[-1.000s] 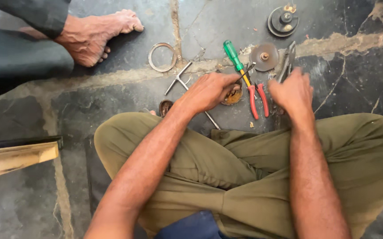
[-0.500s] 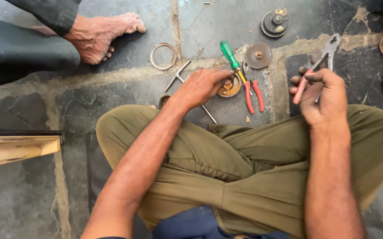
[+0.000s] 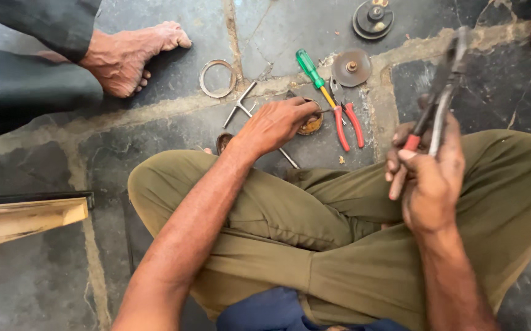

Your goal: The person sits on the floor and uses pliers and a screwdriver to disassemble a small cylindrical electrical component. They remove internal parts, including a copper coil, and place them on the floor.

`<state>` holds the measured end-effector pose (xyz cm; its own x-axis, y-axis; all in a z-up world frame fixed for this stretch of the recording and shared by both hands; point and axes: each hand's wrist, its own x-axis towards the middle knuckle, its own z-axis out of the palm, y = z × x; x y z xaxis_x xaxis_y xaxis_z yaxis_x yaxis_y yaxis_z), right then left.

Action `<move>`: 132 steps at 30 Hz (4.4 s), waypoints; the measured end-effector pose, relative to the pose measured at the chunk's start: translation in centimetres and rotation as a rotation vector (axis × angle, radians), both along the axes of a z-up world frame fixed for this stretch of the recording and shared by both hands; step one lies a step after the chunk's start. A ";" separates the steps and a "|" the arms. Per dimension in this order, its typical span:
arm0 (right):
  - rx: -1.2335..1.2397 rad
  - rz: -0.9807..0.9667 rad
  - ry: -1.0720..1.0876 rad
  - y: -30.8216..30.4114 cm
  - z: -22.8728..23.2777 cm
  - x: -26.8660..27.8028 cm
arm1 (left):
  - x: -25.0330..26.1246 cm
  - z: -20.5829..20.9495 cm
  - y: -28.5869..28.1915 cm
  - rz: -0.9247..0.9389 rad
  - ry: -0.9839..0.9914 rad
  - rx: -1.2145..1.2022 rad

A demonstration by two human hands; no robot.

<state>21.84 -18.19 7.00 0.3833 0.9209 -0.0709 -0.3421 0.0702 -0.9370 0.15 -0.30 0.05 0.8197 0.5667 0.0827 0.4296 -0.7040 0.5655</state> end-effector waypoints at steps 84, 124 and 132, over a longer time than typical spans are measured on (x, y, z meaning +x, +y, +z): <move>-0.175 -0.073 -0.454 7.8 -7.5 -0.8 | -0.1 -2.5 8.7 0.430 0.399 -0.106; 0.117 -0.055 -1.299 4.7 1.4 -1.5 | 2.6 -1.0 4.1 0.248 -0.149 0.120; 0.188 -0.086 -1.412 3.6 7.8 -0.9 | 2.0 -1.6 3.2 0.260 -0.165 0.136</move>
